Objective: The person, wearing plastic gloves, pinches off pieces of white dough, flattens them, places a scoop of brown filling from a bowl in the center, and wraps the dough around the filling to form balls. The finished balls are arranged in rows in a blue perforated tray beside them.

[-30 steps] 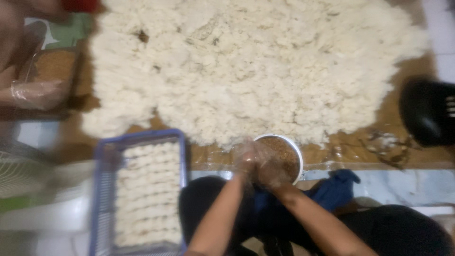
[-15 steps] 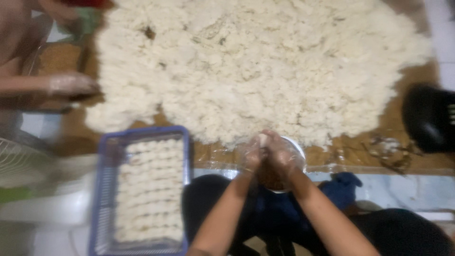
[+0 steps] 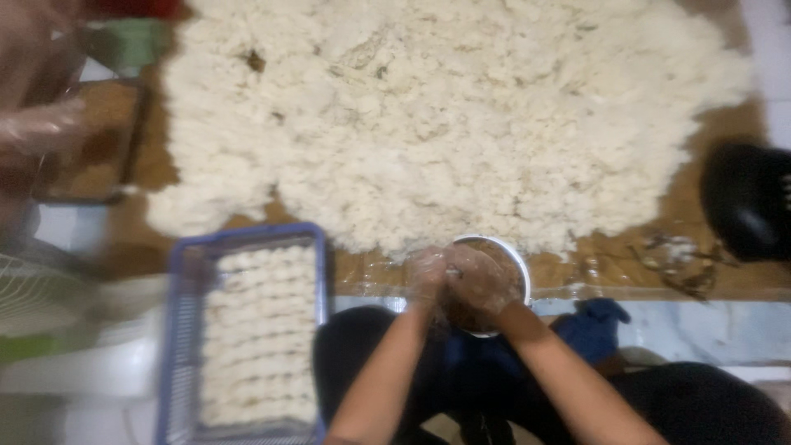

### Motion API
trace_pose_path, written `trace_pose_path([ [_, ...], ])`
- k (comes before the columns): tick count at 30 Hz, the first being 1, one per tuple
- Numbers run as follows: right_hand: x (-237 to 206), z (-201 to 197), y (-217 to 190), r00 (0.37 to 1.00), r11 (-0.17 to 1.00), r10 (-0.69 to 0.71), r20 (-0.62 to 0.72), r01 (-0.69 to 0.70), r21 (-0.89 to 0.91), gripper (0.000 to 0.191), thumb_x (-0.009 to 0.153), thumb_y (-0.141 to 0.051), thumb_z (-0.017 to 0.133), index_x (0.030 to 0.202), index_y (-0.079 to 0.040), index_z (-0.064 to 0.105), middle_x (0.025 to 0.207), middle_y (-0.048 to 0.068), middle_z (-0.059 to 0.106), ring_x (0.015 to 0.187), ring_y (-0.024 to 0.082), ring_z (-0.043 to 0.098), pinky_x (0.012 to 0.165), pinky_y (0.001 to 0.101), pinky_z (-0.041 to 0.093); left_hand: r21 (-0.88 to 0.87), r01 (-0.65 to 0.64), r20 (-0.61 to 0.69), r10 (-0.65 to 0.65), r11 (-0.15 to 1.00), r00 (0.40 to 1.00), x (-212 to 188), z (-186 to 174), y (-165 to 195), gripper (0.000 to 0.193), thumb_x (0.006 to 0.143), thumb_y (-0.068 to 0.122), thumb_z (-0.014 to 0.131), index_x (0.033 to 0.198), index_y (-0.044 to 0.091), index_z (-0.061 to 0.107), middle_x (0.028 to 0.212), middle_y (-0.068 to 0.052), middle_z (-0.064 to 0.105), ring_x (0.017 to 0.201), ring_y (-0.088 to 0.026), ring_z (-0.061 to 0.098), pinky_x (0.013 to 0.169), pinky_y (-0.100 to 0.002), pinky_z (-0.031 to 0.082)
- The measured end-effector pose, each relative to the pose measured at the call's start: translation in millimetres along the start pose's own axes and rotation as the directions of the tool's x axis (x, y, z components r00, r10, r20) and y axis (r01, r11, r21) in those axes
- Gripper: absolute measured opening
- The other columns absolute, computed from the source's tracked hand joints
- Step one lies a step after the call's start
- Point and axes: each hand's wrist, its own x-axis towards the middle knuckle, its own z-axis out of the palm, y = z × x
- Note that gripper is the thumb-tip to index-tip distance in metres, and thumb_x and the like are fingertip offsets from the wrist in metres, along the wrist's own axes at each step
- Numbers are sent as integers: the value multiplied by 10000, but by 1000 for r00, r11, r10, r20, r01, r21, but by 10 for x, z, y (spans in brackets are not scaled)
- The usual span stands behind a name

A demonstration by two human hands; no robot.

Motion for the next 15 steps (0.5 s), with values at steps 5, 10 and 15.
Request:
trace_pose_path([
  [5,118,-304,116,978,954,151,142,-107,-281,243,996,-214,602,1212,-127,671,1171,112,716,1145,285,675,1025,420,534,92,544,81,-551,834,830,81,45,10,267,1059,160,548,916,12,717,728,-121,701,621,-256,651,603,-370,562],
  [10,138,-478,-86,952,960,147,268,-73,-270,281,958,-261,628,1213,-156,683,1188,101,721,1109,285,687,988,421,549,351,234,98,-284,907,954,48,112,83,304,1076,219,493,1140,-5,688,729,-125,694,620,-278,662,595,-390,554],
  [15,255,-380,-243,872,871,248,423,-9,-492,320,920,-307,654,1213,-184,695,1204,89,727,1074,286,699,951,422,564,312,363,96,-409,878,907,-34,142,176,322,1067,251,509,1147,-3,690,780,-133,698,675,-285,665,637,-399,552],
])
